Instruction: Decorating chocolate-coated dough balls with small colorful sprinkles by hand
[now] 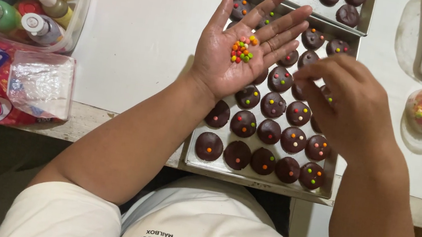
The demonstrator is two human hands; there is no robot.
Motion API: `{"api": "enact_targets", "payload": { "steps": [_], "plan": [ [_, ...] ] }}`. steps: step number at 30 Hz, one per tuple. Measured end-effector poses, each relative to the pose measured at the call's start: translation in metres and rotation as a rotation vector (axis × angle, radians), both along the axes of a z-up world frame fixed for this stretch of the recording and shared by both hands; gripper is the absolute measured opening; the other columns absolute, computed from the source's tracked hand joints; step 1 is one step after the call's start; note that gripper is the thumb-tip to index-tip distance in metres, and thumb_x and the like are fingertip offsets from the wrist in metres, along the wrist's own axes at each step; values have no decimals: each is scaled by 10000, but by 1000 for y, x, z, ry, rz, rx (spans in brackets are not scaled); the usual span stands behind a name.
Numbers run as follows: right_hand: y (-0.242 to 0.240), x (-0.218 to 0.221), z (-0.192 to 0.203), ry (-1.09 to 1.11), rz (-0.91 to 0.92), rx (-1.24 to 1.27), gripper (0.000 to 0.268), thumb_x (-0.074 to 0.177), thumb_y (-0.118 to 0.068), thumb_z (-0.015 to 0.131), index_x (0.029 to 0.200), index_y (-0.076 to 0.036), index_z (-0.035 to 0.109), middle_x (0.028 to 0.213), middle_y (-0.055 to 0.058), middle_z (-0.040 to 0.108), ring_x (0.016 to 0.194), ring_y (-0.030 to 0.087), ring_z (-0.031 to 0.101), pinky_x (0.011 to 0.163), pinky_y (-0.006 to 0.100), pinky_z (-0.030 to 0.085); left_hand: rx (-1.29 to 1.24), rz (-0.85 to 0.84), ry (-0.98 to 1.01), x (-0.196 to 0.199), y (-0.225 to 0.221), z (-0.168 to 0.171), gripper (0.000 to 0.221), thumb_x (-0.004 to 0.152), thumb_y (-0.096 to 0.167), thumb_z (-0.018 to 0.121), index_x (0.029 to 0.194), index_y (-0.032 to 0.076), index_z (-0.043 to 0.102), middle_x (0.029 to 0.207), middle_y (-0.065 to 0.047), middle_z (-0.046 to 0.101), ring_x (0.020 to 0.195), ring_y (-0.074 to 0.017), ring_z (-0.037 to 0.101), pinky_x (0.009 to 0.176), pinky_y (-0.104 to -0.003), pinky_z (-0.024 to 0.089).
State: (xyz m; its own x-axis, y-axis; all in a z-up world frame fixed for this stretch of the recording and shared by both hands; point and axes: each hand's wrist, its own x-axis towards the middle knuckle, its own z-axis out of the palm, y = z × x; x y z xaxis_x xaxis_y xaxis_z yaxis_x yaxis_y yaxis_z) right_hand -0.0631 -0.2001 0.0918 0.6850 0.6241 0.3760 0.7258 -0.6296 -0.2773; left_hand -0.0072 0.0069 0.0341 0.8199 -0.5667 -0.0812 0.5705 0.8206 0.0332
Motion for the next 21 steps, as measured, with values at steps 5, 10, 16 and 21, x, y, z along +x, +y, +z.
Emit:
{"api": "enact_targets", "payload": {
  "steps": [5,10,16,21],
  "plan": [
    [-27,-36,-52,151,-137,-42,54,994,-17,707,1037,-47,698,1017,103,692,904,297,605,836,393,478,27,12,17,-2,0,4,767,966,585,384,1555,97,426,1634,-269,407,1504,-380,406,1247,-475,341],
    [-28,-61,-90,118,-238,-16,20,991,-37,682,998,-53,689,987,96,657,887,302,559,849,404,470,54,0,-16,-1,0,0,774,964,597,372,1561,107,430,1635,-265,420,1522,-371,409,1229,-462,361],
    [-27,-67,-96,75,-271,-37,39,989,-34,684,1018,-58,693,989,87,648,945,315,589,920,428,484,64,13,13,-4,0,6,769,963,585,372,1557,102,432,1634,-271,418,1522,-379,404,1250,-470,337],
    [-28,-70,-104,24,-273,-77,52,993,-38,684,1021,-82,684,989,65,652,977,310,604,870,423,476,60,8,0,-3,0,5,786,949,591,381,1565,106,425,1633,-264,418,1511,-377,412,1239,-465,351]
  ]
}}
